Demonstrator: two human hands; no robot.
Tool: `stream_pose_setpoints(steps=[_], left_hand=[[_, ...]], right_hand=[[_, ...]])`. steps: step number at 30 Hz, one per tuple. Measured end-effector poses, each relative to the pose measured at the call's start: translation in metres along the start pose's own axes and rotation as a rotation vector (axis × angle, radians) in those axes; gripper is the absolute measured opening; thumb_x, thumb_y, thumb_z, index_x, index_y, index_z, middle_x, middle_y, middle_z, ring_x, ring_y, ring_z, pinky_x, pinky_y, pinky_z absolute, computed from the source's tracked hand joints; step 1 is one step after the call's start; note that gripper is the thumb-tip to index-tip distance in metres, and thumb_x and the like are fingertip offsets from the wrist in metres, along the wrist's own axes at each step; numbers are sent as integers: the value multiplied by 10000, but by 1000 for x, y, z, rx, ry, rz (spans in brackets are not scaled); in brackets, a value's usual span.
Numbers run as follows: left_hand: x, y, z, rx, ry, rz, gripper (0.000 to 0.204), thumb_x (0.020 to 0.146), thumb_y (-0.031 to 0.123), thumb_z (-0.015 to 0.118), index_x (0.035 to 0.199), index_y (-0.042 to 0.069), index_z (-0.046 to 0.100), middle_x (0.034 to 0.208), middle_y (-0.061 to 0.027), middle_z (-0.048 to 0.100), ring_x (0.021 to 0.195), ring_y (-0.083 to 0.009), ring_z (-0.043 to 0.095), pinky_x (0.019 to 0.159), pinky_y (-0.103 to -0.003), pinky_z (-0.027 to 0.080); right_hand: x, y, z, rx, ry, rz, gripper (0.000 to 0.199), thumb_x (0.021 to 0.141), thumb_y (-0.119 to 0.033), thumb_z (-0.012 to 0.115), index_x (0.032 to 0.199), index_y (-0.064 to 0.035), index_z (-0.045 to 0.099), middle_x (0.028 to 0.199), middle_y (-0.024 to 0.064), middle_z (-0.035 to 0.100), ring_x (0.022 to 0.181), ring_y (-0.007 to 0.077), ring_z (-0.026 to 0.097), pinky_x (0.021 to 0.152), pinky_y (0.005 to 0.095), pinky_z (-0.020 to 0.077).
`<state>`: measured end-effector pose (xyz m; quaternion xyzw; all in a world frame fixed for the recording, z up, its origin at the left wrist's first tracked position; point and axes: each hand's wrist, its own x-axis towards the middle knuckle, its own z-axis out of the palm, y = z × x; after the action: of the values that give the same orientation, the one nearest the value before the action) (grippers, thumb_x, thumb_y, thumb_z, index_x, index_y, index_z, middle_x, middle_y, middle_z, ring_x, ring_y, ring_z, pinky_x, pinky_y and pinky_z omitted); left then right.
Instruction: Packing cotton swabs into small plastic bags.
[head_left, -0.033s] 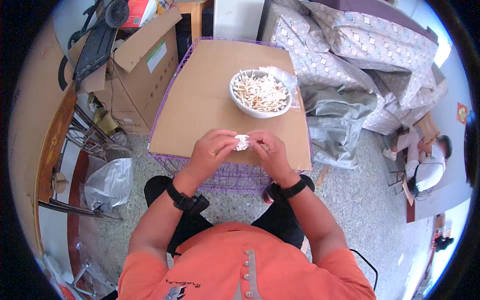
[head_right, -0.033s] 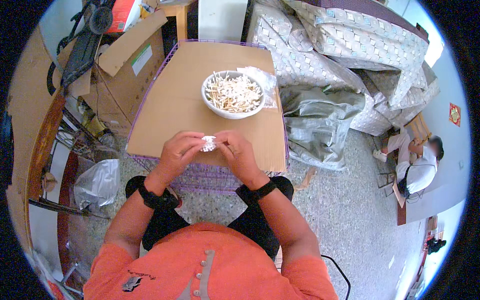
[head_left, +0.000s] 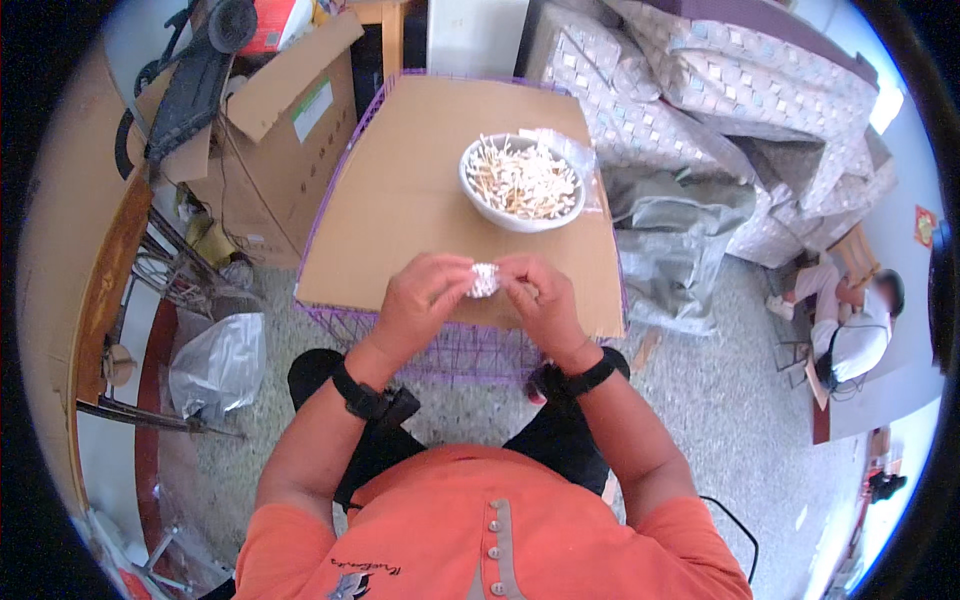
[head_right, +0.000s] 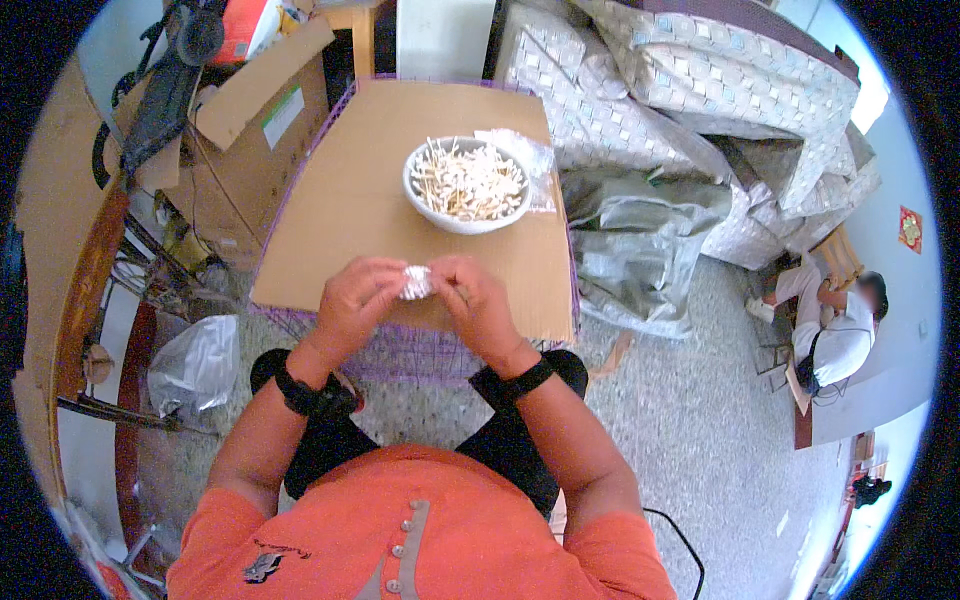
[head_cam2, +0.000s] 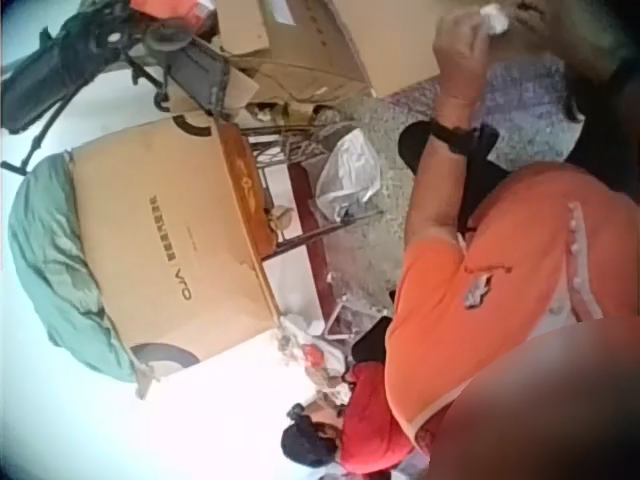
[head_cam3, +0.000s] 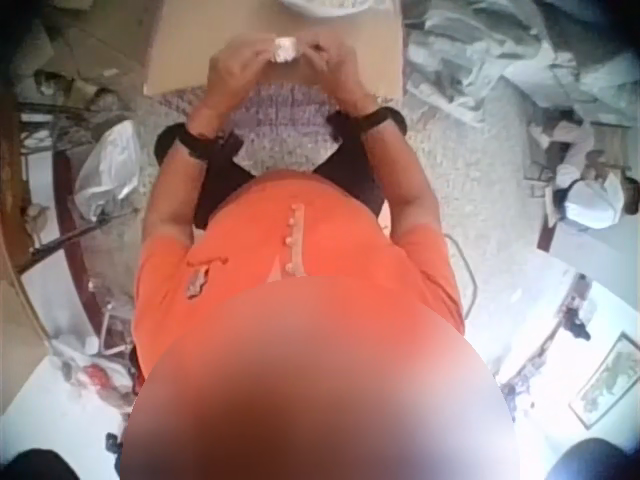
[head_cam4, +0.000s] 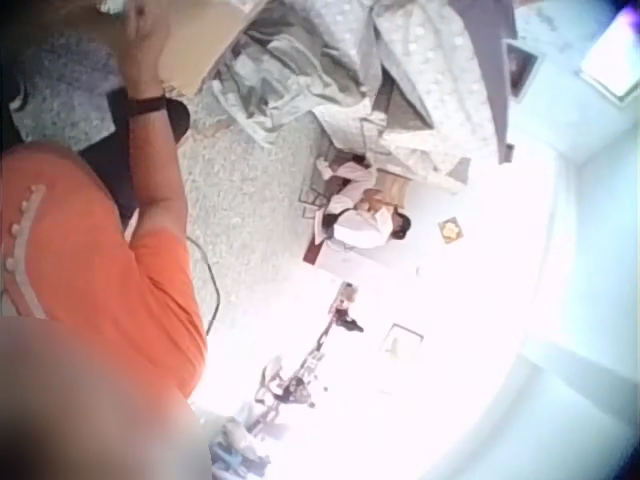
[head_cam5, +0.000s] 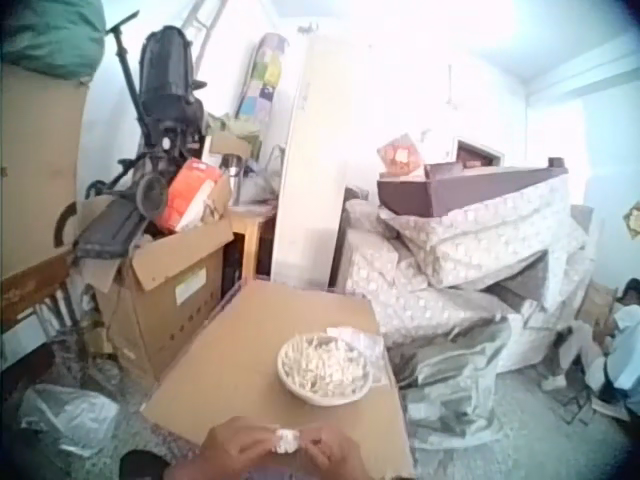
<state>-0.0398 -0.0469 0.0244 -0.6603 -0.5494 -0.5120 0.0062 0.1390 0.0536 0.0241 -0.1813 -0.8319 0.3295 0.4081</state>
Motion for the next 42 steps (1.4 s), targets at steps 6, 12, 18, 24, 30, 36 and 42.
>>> stream_pose_setpoints(steps=[6, 12, 18, 24, 30, 36, 42], left_hand=[[7, 6, 4, -64, 55, -9, 98, 825, 67, 679, 919, 42, 671, 957, -102, 684, 893, -285, 645, 796, -371, 520], [9, 13, 0, -51, 81, -18, 95, 830, 63, 671, 922, 42, 662, 952, -102, 679, 892, -285, 641, 790, -375, 518], [4, 4, 6, 55, 41, 109, 82, 846, 62, 668, 923, 34, 669, 963, -102, 679, 898, -267, 646, 803, -358, 516], [-2, 4, 13, -214, 56, -225, 70, 876, 50, 647, 933, 27, 681, 958, -99, 682, 899, -207, 651, 812, -313, 507], [6, 12, 18, -349, 13, -348, 71, 882, 50, 651, 931, 18, 691, 925, -73, 689, 873, -139, 641, 781, -281, 511], [6, 0, 24, -642, 37, -516, 170, 893, 66, 663, 1047, -6, 658, 961, -43, 678, 894, -91, 618, 787, -251, 509], [-10, -10, 33, -732, 1, -489, 432, 866, 135, 714, 1240, -5, 549, 1038, -67, 653, 957, -141, 625, 840, -290, 512]], right_hand=[[16, -5, -2, 49, 31, 16, 108, 859, -13, 631, 967, -22, 634, 1022, 123, 665, 911, 251, 649, 811, 327, 521], [15, -14, -4, 220, 53, 88, 95, 883, -20, 615, 975, -19, 636, 1034, 116, 668, 914, 208, 652, 777, 308, 525], [6, 16, 3, 181, -39, 246, 166, 883, -48, 639, 1045, -13, 623, 1052, 112, 665, 941, 183, 644, 803, 316, 526], [-1, 9, 13, 421, 12, 209, 328, 832, -123, 723, 1113, -12, 596, 1001, 104, 680, 963, 170, 640, 860, 306, 509], [-3, 24, 11, 435, -241, 361, 380, 817, -168, 749, 1137, -26, 604, 1016, 57, 653, 903, 117, 599, 814, 276, 490], [0, 22, 10, 405, -202, 305, 340, 833, -137, 730, 1137, -27, 621, 1009, 28, 651, 909, 99, 590, 817, 261, 484], [-2, 35, 15, 495, -101, 265, 369, 830, -133, 730, 1156, -4, 614, 1315, 83, 561, 1105, 142, 574, 938, 288, 469]])
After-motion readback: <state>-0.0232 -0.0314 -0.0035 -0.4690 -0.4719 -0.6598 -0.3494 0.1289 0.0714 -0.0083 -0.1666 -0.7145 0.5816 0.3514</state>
